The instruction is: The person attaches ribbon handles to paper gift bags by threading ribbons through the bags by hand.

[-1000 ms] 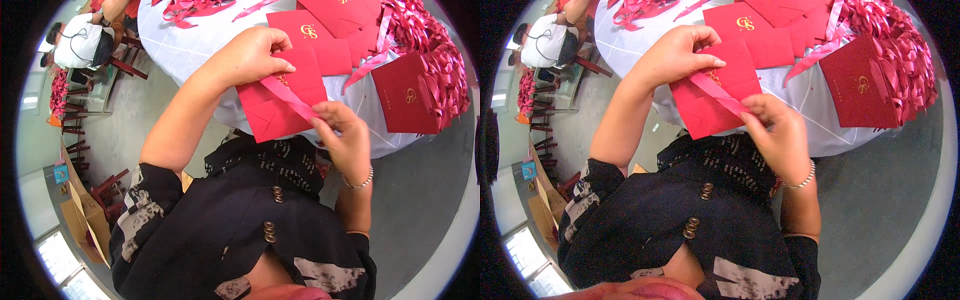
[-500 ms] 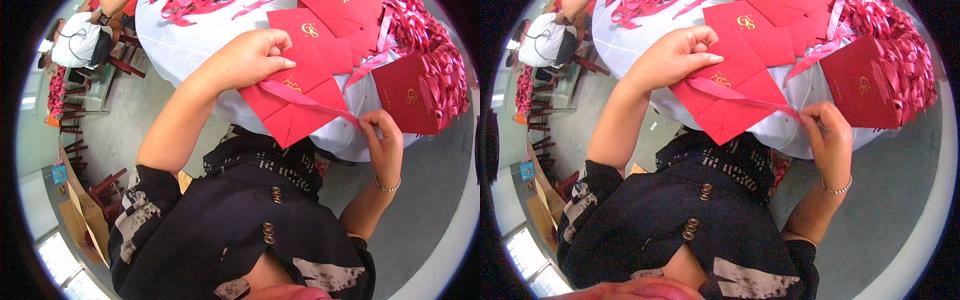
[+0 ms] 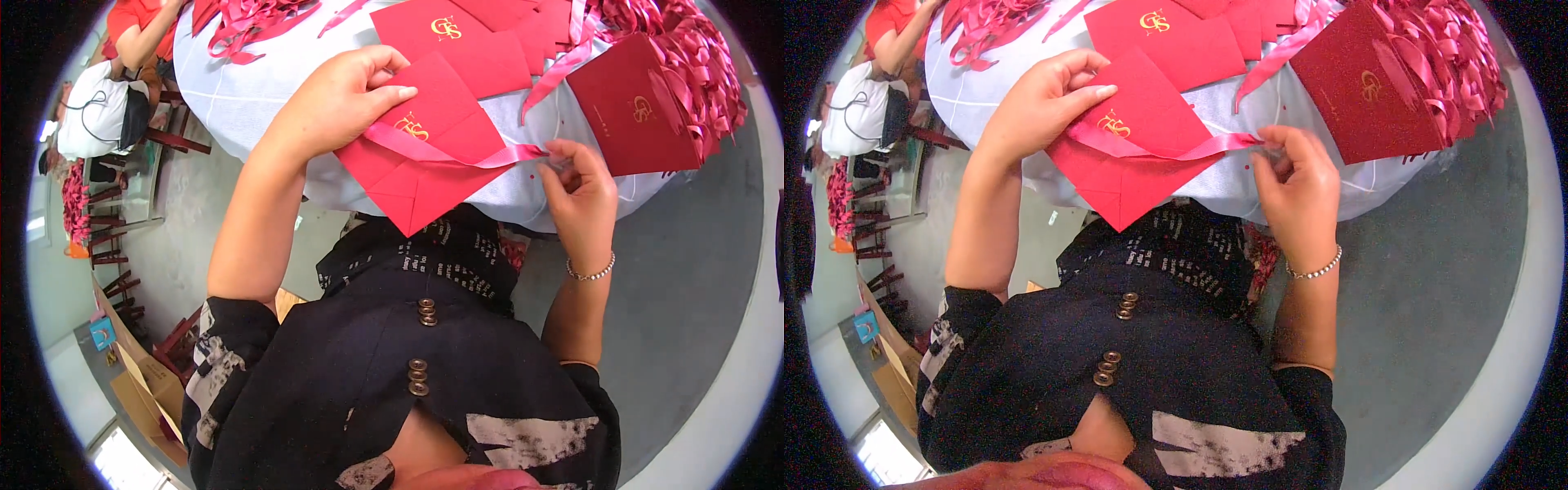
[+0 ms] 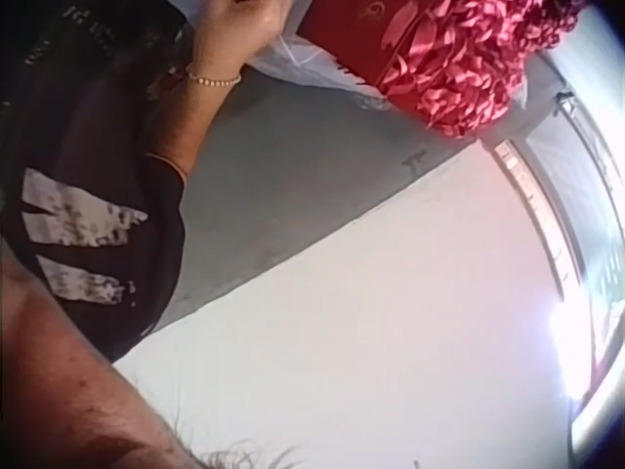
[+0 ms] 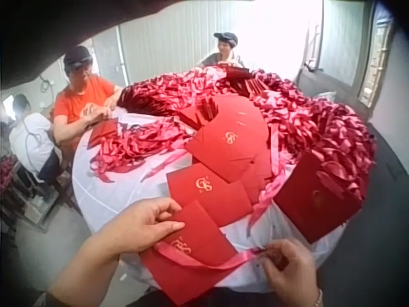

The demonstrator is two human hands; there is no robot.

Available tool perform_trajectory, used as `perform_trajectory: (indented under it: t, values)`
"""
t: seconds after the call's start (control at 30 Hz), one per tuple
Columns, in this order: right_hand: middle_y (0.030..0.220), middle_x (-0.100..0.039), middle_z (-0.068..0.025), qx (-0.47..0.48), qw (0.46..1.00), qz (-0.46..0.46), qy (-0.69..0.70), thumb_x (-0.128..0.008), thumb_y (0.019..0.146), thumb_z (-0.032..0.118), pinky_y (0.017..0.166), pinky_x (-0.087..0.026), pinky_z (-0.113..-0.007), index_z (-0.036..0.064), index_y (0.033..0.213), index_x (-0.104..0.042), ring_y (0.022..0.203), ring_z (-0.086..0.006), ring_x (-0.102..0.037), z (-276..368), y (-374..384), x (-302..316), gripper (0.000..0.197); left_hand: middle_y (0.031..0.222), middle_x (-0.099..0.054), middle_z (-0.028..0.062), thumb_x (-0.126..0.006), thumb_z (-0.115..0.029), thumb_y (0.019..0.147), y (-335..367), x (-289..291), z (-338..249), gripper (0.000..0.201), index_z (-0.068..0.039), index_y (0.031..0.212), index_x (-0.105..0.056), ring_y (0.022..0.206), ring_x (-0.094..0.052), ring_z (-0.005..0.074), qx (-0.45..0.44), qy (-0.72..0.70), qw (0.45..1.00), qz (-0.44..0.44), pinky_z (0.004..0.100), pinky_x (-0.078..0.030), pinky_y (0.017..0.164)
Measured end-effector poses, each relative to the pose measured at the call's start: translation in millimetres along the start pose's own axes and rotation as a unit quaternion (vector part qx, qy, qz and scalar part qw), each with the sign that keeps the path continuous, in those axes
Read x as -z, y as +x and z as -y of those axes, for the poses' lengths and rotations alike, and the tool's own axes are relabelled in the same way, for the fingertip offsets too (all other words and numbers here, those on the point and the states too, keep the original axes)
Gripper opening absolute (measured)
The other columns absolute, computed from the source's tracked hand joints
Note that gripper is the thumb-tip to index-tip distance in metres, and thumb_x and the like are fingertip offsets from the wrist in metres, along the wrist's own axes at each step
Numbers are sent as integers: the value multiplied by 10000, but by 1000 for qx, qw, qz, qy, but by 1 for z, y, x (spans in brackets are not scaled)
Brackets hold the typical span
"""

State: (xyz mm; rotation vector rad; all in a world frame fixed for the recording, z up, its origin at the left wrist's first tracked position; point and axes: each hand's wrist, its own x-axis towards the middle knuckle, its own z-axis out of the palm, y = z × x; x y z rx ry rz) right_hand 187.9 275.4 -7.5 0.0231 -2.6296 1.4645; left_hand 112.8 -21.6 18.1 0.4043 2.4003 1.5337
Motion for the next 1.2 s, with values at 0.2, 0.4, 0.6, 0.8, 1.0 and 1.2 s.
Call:
perform_trajectory:
  t: [0.2, 0.4, 0.6, 0.8, 1.0, 1.2]
  values:
    - [853, -683, -121, 125, 987, 20, -94, -733, 854, 8, 679, -509, -295, -12, 991, -690, 749, -179, -650, -18, 15, 4, 146, 957, -650, -12, -658, -71, 963, -1, 3, -9, 196, 23, 1127, -606, 865, -599, 32, 24, -2, 999, 24, 208, -505, 761]
    - [884, -666, -132, 102, 993, 51, -31, -752, 849, 35, 701, -524, -320, -18, 934, -663, 787, -211, -664, -4, 27, 5, 133, 980, -648, -6, -665, -72, 955, 4, 9, -4, 196, 14, 1123, -610, 896, -598, 42, -6, -14, 1000, 20, 213, -508, 787]
    - [836, -616, -158, 173, 973, 87, -123, -695, 851, -7, 663, -494, -365, -28, 900, -633, 742, -288, -615, -5, 29, 7, 82, 873, -690, 100, -709, -208, 926, 1, 8, 0, 299, 7, 1107, -608, 790, -631, 159, -39, 78, 996, -1, 335, -522, 733]
    - [875, -666, -46, 58, 990, 117, 57, -701, 848, -61, 673, -481, -255, -51, 1047, -664, 762, -113, -595, 6, 19, 36, 203, 895, -725, 159, -702, -188, 917, -5, 4, 0, 258, -9, 1079, -610, 799, -692, 247, -62, 102, 993, -2, 379, -518, 718]
    - [876, -612, -82, 30, 885, 143, 442, -737, 833, -17, 672, -483, -260, -29, 970, -635, 732, -148, -578, -12, 16, 39, 172, 883, -738, 142, -674, -148, 936, -10, 0, -2, 207, 3, 1061, -609, 782, -696, 217, -8, 22, 999, 29, 358, -521, 711]
    - [903, -567, -96, 68, 806, 161, 565, -818, 814, 84, 717, -530, -320, 5, 996, -618, 841, -208, -563, -16, 26, 21, 282, 888, -746, 118, -709, -162, 911, 3, 1, 13, 241, -11, 1079, -623, 784, -708, 213, -67, 57, 996, 3, 350, -537, 701]
